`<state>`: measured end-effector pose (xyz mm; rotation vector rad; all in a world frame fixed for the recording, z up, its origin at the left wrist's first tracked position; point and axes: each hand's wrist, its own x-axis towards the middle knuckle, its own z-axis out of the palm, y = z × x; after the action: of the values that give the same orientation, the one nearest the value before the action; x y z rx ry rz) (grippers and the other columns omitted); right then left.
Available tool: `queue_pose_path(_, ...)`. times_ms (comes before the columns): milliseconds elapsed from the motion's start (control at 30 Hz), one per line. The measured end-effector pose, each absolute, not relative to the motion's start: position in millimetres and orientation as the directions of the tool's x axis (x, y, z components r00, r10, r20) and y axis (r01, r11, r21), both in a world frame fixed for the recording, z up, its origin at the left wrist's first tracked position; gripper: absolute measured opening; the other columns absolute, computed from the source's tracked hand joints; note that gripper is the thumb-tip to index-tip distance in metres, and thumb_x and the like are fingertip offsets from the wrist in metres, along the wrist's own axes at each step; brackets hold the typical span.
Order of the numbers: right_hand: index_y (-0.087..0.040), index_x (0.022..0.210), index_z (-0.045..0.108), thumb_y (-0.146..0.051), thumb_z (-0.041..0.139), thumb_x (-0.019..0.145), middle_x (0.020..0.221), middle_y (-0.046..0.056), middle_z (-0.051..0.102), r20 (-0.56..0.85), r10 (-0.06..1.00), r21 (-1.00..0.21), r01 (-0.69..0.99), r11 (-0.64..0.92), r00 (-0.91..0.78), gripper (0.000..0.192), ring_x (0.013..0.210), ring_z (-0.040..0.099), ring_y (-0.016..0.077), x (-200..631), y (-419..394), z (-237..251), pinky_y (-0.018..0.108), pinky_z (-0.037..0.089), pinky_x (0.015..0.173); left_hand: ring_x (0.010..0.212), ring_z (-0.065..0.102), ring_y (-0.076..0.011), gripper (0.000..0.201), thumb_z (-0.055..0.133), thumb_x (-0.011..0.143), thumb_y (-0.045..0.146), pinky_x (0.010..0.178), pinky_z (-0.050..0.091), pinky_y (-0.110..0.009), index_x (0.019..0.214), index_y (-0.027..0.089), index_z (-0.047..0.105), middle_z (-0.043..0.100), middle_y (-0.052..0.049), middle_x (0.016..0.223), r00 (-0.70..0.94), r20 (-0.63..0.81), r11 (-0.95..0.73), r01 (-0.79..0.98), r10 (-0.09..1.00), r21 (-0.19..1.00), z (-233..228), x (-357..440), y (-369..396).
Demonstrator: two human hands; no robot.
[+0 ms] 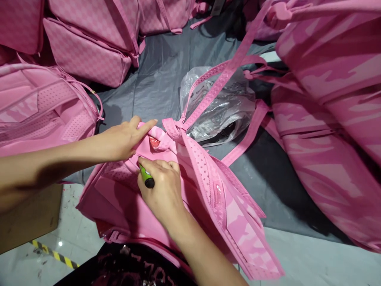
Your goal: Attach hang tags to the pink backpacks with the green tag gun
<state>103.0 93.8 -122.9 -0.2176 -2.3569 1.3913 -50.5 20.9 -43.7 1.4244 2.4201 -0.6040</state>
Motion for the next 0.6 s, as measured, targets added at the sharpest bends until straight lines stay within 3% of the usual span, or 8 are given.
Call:
queue_pose_path(200,-0.022,0.109,0.073,-0.018,0.061,0.085,0.102,0.004,0.077,0.216,0.311,-0.893,-0.058,0.447,-0.926,0.027,0.091,0.07,0.0225,101.6,93.7,-122.1,0.044,0.047,0.087,0.094,0.063,-0.0288,0.087,0.054,0.083,0.01,0.076,0.05,-0.038,0.156,0.022,0.009,0.048,-0.017,0.12,-0.472,-0.426,0.429,0.881,0.772,-0.198,-41.9,-48.0,20.4)
queue_pose_path(300,-0.022,0.11,0.073,-0.019,0.062,0.086,0.102,0.004,0.077,0.241,0.354,-0.884,-0.054,0.464,-0.904,0.026,0.091,0.07,0.0228,101.6,92.7,-121.9,0.045,0.047,0.087,0.093,0.063,-0.0286,0.086,0.051,0.082,0.008,0.074,0.05,-0.037,0.157,0.022,0.009,0.048,-0.017,0.12,-0.472,-0.422,0.425,0.881,0.774,-0.206,-40.7,-46.3,20.3)
queue_pose_path(600,-0.024,0.107,0.074,-0.021,0.065,0.086,0.105,0.002,0.077,0.191,0.338,-0.916,-0.043,0.399,-0.922,0.024,0.094,0.071,0.0221,100.4,92.0,-120.6,0.044,0.05,0.091,0.092,0.062,-0.0289,0.085,0.049,0.084,0.012,0.07,0.049,-0.035,0.157,0.022,0.008,0.047,-0.017,0.118,-0.463,-0.408,0.411,0.886,0.787,-0.214,-43.0,-46.6,17.8)
